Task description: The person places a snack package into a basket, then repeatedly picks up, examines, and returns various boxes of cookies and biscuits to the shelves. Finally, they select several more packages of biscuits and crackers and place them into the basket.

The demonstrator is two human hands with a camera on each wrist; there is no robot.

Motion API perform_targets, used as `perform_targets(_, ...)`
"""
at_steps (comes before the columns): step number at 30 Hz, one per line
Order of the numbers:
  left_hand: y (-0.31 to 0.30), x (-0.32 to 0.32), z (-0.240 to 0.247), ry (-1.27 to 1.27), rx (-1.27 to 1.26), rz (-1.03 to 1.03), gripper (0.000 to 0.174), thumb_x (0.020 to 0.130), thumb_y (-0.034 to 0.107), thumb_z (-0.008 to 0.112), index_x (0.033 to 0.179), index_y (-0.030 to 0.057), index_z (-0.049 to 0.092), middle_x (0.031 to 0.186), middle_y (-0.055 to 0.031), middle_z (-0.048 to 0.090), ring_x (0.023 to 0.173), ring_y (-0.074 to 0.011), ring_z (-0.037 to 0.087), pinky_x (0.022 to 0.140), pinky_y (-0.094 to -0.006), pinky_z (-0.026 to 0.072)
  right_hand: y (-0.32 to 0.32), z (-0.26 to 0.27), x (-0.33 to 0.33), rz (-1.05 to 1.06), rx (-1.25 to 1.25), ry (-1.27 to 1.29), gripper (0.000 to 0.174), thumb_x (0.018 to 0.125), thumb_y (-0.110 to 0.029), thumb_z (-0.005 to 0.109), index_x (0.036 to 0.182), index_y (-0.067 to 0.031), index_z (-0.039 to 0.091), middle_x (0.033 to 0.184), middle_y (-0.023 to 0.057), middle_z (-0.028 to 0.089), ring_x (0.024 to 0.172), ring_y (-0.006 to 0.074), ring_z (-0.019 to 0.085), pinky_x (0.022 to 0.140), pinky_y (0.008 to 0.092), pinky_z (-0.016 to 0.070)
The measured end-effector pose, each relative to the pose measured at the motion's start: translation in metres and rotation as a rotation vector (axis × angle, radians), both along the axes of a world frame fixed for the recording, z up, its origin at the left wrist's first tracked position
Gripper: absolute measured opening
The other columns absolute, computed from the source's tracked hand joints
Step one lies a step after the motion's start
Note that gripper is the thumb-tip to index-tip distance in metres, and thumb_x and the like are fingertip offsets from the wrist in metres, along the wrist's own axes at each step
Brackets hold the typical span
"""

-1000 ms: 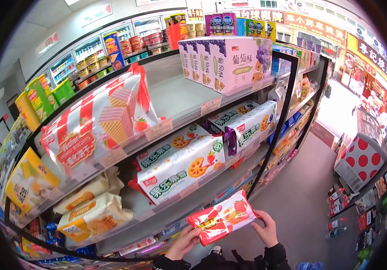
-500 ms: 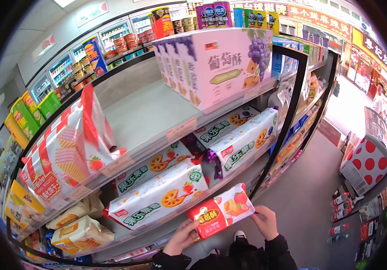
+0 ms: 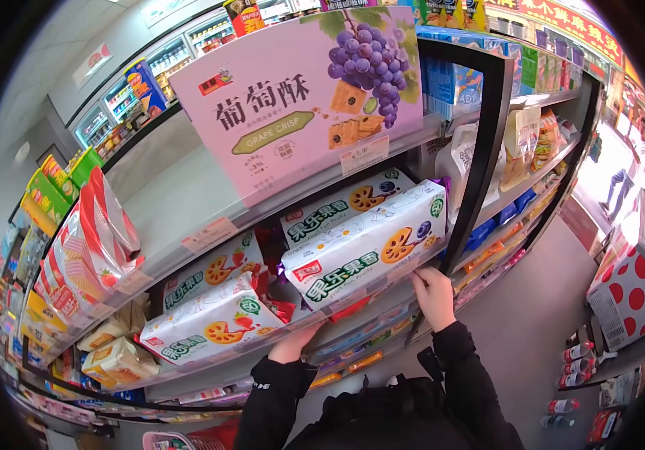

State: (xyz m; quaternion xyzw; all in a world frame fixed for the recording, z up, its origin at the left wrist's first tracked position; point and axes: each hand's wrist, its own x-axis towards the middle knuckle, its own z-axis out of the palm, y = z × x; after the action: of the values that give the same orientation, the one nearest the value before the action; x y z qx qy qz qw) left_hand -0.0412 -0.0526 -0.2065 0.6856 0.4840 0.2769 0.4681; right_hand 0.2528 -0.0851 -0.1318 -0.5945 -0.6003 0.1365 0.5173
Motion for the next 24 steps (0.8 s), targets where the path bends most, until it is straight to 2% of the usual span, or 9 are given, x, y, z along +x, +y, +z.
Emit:
perform_targets(2, 0.003, 0.014, 0.007, -0.57, -0.124, 0.148, 0.037, 0.087, 0.032, 0.041, 0.113, 0.0065, 0.043, 0.114, -0.0107, 0.047, 0.1, -0.0254, 0.047, 0.079, -0.0397, 0.042, 0.006, -0.005, 0.004, -0.004, -0.04, -0.008, 0.013, 0.075, -0.011, 0.056, 0.081, 0.001, 0.058, 0.079, 0.0162, 0.057, 0.073, 0.0334, 0.055, 0.063, 0.0344, 0.0441)
perform_targets(7, -0.014, 0.03, 0.037, -0.825, -0.227, 0.226, 0.036, 0.086, 0.028, 0.047, 0.115, 0.0067, 0.041, 0.115, -0.0115, 0.045, 0.104, -0.0241, 0.044, 0.083, -0.0397, 0.0395, 0.007, -0.011, 0.008, 0.056, -0.104, 0.01, 0.023, 0.078, -0.013, 0.053, 0.098, -0.0015, 0.05, 0.071, 0.0166, 0.058, 0.064, 0.0334, 0.056, 0.056, 0.0383, 0.0438)
perform_targets(8, -0.019, 0.033, 0.04, -0.821, -0.228, 0.225, 0.036, 0.086, 0.028, 0.047, 0.115, 0.0067, 0.041, 0.115, -0.0115, 0.045, 0.104, -0.0241, 0.044, 0.083, -0.0397, 0.0395, 0.006, -0.012, 0.008, 0.054, -0.106, 0.014, 0.023, 0.078, -0.013, 0.053, 0.098, -0.0015, 0.05, 0.071, 0.0166, 0.058, 0.064, 0.0334, 0.056, 0.056, 0.0383, 0.0438)
perform_targets(10, -0.029, 0.042, 0.054, -0.626, -0.086, 0.35, 0.036, 0.083, 0.016, 0.054, 0.115, 0.0047, 0.041, 0.114, -0.0095, 0.046, 0.105, -0.0205, 0.045, 0.085, -0.0361, 0.04, 0.001, -0.014, 0.006, 0.119, -0.164, 0.081, 0.026, 0.082, -0.008, 0.049, 0.106, -0.0007, 0.043, 0.057, 0.0103, 0.053, 0.047, 0.0191, 0.053, 0.046, 0.0277, 0.0398)
perform_targets(11, -0.039, 0.046, 0.066, -0.447, -0.019, 0.4, 0.034, 0.078, 0.01, 0.06, 0.109, -0.0007, 0.05, 0.109, -0.0067, 0.053, 0.097, -0.0131, 0.049, 0.084, -0.0269, 0.0393, -0.001, -0.011, 0.007, 0.174, -0.165, 0.062, 0.026, 0.084, -0.008, 0.046, 0.108, -0.0002, 0.039, 0.054, 0.0077, 0.052, 0.045, 0.0142, 0.052, 0.044, 0.0257, 0.0396)
perform_targets(14, -0.043, 0.056, 0.058, -0.409, 0.108, 0.346, 0.034, 0.077, 0.011, 0.062, 0.107, -0.0014, 0.051, 0.104, -0.0054, 0.055, 0.094, -0.0134, 0.051, 0.082, -0.0272, 0.0408, -0.004, -0.002, 0.005, 0.264, -0.247, 0.276, 0.028, 0.082, -0.009, 0.046, 0.108, 0.0009, 0.04, 0.056, 0.0117, 0.056, 0.05, 0.026, 0.057, 0.048, 0.0333, 0.0435)
perform_targets(16, -0.04, 0.062, 0.06, -0.417, 0.097, 0.385, 0.034, 0.076, 0.01, 0.063, 0.106, -0.0005, 0.052, 0.103, -0.0061, 0.056, 0.092, -0.0148, 0.052, 0.079, -0.0278, 0.0417, -0.002, 0.002, 0.004, 0.296, -0.286, 0.31, 0.029, 0.083, -0.008, 0.045, 0.109, 0.001, 0.038, 0.055, 0.0107, 0.056, 0.048, 0.0236, 0.056, 0.047, 0.0317, 0.0432)
perform_targets(19, -0.027, 0.061, 0.053, -0.101, 0.381, 0.391, 0.031, 0.075, 0.012, 0.062, 0.104, 0.0027, 0.054, 0.102, -0.0105, 0.057, 0.09, -0.0221, 0.054, 0.077, -0.0324, 0.0418, 0.003, 0.0, 0.005, 0.338, -0.32, 0.343, 0.031, 0.083, -0.008, 0.043, 0.112, 0.0011, 0.035, 0.055, 0.0091, 0.056, 0.044, 0.0207, 0.055, 0.046, 0.03, 0.0428)
perform_targets(24, -0.013, 0.065, 0.044, -0.076, 0.395, 0.365, 0.03, 0.077, 0.015, 0.061, 0.104, 0.0033, 0.054, 0.104, -0.0109, 0.056, 0.093, -0.0226, 0.052, 0.078, -0.0326, 0.041, 0.007, 0.0, 0.007, 0.341, -0.347, 0.367, 0.036, 0.084, -0.009, 0.041, 0.117, 0.0003, 0.03, 0.054, 0.0081, 0.055, 0.043, 0.0197, 0.053, 0.045, 0.0299, 0.0429)
